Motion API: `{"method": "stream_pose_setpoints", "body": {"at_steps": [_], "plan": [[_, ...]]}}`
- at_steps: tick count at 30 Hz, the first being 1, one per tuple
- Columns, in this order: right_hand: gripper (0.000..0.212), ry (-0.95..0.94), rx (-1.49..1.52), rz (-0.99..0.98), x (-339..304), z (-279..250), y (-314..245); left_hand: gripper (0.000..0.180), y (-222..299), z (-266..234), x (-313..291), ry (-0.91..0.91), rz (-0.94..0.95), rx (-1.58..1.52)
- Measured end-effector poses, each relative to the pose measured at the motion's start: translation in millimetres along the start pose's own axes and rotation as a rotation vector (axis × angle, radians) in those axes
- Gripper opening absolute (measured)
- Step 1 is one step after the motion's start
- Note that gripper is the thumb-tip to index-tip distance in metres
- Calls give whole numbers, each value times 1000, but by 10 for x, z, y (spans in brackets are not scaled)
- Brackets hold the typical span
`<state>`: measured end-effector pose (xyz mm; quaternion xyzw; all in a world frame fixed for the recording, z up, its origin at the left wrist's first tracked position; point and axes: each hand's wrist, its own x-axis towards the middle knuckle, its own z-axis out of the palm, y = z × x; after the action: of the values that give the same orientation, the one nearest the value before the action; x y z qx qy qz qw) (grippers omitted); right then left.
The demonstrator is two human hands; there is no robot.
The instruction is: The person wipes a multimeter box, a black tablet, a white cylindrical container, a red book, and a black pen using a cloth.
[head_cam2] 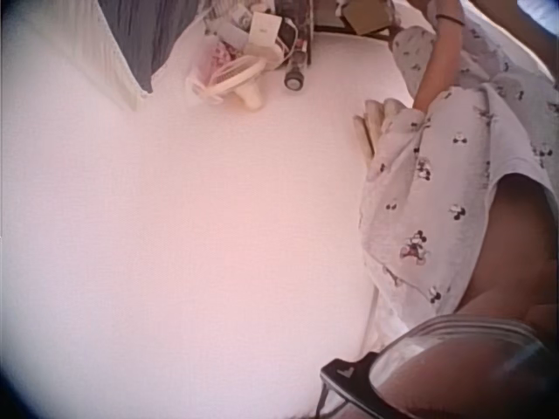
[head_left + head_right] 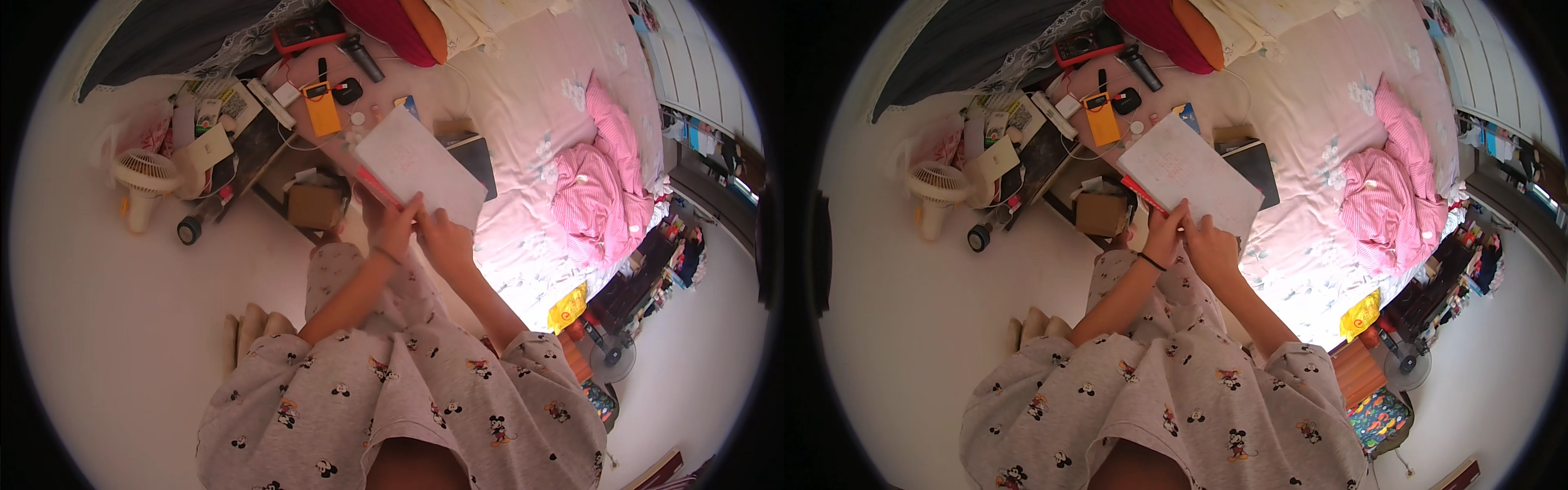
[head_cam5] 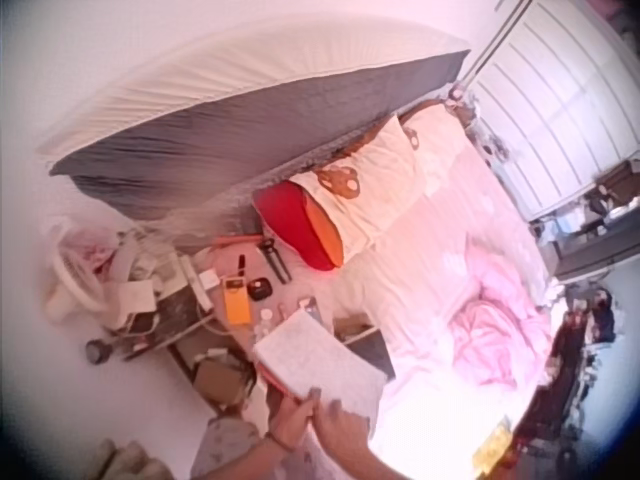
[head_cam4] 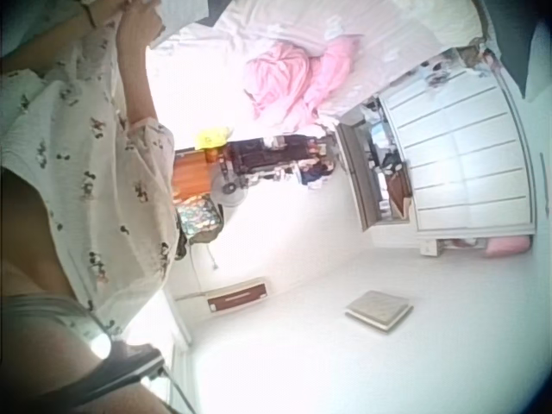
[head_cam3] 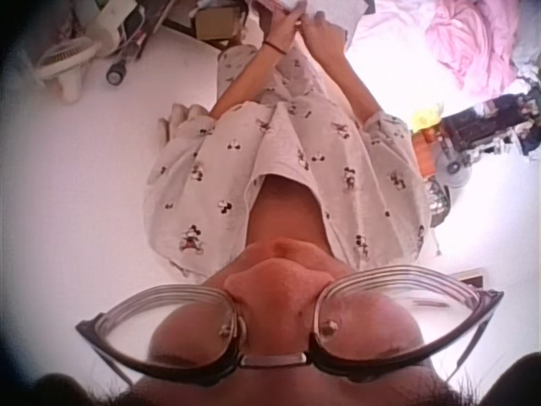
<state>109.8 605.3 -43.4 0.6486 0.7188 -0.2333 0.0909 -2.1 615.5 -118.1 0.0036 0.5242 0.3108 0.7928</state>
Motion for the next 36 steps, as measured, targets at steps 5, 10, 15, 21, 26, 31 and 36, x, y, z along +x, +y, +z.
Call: {"method": "stream_pose_setpoints", "body": {"at_steps": [5, 10, 15, 21, 26, 31, 36], "plan": [[39, -43, 587, 110, 148, -8, 560, 37, 131, -336, 135, -142, 101, 52], [80, -120, 882, 314, 573, 142, 1390, 52, 727, -550, 97, -375, -85, 164], [69, -677, 1269, 372, 1016, 127, 1612, 61, 928, -831, 560, -406, -207, 63], [47, -577, 1604, 543, 1339, 663, 1421, 75, 1506, -527, 972, -296, -198, 418], [41, -279, 1765, 551, 1549, 933, 1138, 67, 1587, -699, 1821, -157, 132, 649], [39, -142, 1794, 769, 1840, 1582, 873, 51, 1780, -581, 2604, -89, 312, 1243], [48, -145, 1611, 765, 2032, 2136, 974, 53, 1711, -480, 3143, -174, 295, 1531]]}}
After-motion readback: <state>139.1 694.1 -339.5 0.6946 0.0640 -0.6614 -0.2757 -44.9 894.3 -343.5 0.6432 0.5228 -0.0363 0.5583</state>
